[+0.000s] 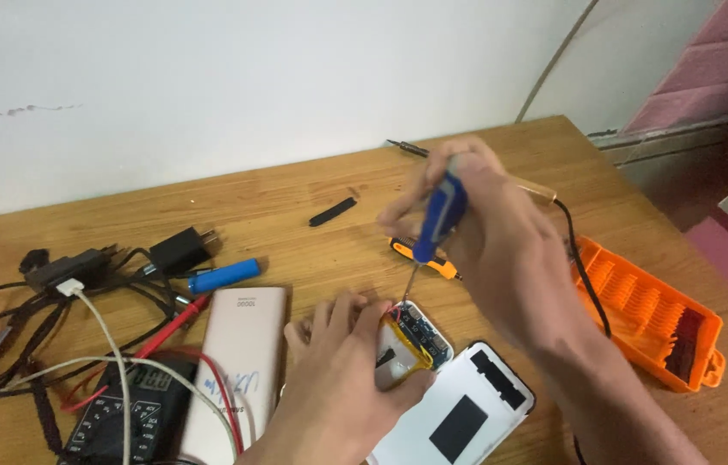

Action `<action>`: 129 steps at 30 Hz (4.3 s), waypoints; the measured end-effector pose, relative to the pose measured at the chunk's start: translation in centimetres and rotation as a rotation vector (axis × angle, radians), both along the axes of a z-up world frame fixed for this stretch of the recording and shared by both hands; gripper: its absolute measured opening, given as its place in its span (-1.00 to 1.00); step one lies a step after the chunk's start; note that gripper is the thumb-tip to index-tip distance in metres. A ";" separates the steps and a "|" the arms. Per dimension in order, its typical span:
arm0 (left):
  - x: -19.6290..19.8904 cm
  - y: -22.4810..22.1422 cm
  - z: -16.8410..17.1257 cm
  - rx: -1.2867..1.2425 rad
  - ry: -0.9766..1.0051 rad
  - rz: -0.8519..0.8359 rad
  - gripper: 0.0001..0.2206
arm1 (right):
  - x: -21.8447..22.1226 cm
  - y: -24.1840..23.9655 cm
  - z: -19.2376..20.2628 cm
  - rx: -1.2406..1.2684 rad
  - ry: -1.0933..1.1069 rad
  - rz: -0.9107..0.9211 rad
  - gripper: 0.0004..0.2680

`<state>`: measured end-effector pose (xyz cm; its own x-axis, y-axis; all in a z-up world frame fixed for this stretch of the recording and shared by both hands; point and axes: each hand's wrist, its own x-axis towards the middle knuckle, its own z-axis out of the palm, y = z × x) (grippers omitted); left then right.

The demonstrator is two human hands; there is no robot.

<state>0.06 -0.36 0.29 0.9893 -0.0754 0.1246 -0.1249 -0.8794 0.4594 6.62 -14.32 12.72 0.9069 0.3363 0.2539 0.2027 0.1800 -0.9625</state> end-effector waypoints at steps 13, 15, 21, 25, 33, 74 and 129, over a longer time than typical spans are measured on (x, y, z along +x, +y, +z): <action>-0.1 0.1 -0.2 -0.008 -0.075 -0.017 -0.33 | -0.1 0.0 1.1 -0.513 -0.260 -0.175 -0.73; -0.1 0.1 0.1 -0.019 -0.030 -0.031 -0.32 | 0.1 -0.4 1.0 -0.449 -0.317 -0.208 -0.82; -0.5 0.2 0.8 -0.040 -0.008 -0.037 -0.34 | -1.1 -0.2 2.2 -0.393 -0.083 -0.212 -0.80; -0.1 0.0 0.2 0.009 -0.041 -0.015 -0.31 | -0.5 -0.7 1.4 -0.261 -0.125 -0.035 -0.76; -0.2 0.2 0.7 -0.037 0.066 -0.041 -0.28 | -1.6 -0.4 0.9 -0.450 -0.109 -0.192 -0.69; -0.2 -0.1 -0.9 0.006 -0.089 -0.022 -0.29 | -3.2 1.7 0.7 -0.411 -0.288 -0.180 -0.74; -0.3 0.8 1.5 0.058 -0.221 -0.060 -0.34 | 1.5 3.4 -0.3 0.223 0.135 -0.186 -0.85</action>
